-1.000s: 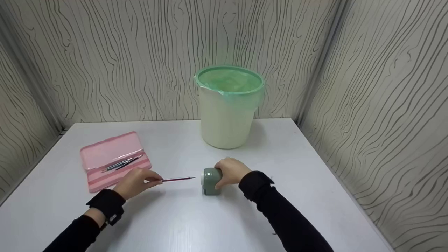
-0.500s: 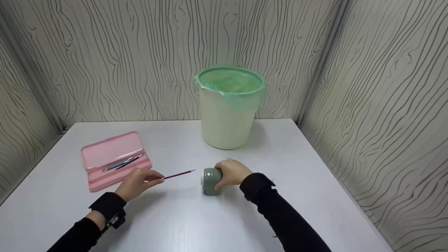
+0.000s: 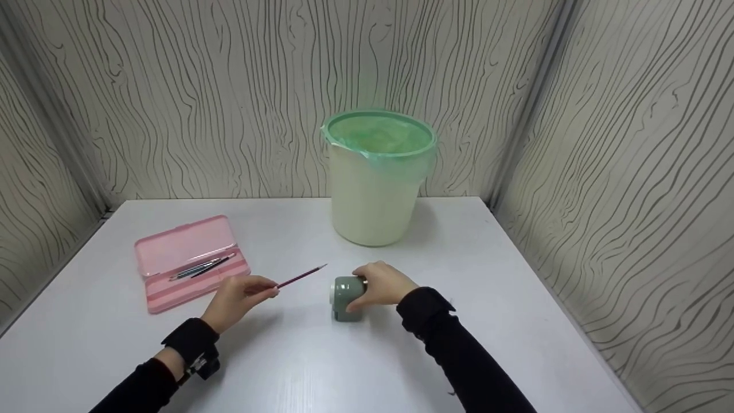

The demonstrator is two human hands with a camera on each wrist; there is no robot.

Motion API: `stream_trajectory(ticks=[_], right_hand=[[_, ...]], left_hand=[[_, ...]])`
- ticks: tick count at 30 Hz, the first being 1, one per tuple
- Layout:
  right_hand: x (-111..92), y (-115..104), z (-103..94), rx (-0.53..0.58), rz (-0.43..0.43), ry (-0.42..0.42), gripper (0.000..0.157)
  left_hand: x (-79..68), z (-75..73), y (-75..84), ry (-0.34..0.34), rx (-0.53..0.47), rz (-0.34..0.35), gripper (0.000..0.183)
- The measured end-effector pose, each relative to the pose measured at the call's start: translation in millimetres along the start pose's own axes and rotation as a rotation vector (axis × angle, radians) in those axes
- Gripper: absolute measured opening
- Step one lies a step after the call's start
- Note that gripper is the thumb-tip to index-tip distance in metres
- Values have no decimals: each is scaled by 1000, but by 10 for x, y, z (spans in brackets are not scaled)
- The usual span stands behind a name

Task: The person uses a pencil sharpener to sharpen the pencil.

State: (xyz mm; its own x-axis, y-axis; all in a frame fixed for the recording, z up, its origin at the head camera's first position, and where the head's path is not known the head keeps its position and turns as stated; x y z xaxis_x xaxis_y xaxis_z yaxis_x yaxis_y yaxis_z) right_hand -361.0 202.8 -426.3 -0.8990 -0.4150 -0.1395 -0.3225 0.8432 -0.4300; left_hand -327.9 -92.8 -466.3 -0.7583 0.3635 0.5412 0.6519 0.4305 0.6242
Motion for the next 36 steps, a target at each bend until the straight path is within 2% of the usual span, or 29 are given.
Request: stream_trajectory(ticks=[3,7,13,23,30,36], right_hand=[[-18,2,-20,32,14,40,76],[-40,-23,-40,84,-4,95,66],[-55,-99,-35,202,-28,132,53],[18,-379,119,386,-67,236,32],[87,-545,237,519,-49,296,28],[111,-579,282,602,-17,319,23]], left_hand=[[14,24,17,32,-27,-20,17],[30,68,38,67,-64,-43,18],[41,147,72,143,-140,-71,17],[107,314,181,250,-235,-134,21],[161,423,236,260,-265,-147,19],[161,459,240,245,-274,-145,21]])
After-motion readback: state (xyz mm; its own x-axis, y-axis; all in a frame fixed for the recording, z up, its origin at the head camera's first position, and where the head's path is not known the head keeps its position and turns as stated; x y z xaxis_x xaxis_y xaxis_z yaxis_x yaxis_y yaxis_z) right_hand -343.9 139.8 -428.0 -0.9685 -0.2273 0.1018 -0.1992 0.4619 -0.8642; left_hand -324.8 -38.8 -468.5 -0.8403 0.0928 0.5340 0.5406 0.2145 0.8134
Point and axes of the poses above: each hand's wrist, its own x-axis towards the middle knuckle, its own z-axis out of the palm, y = z × x, the point moved 4 cm from there along x, towards the middle knuckle, and after that the axes turned 12 degrees about z, right-handed, at the moved point
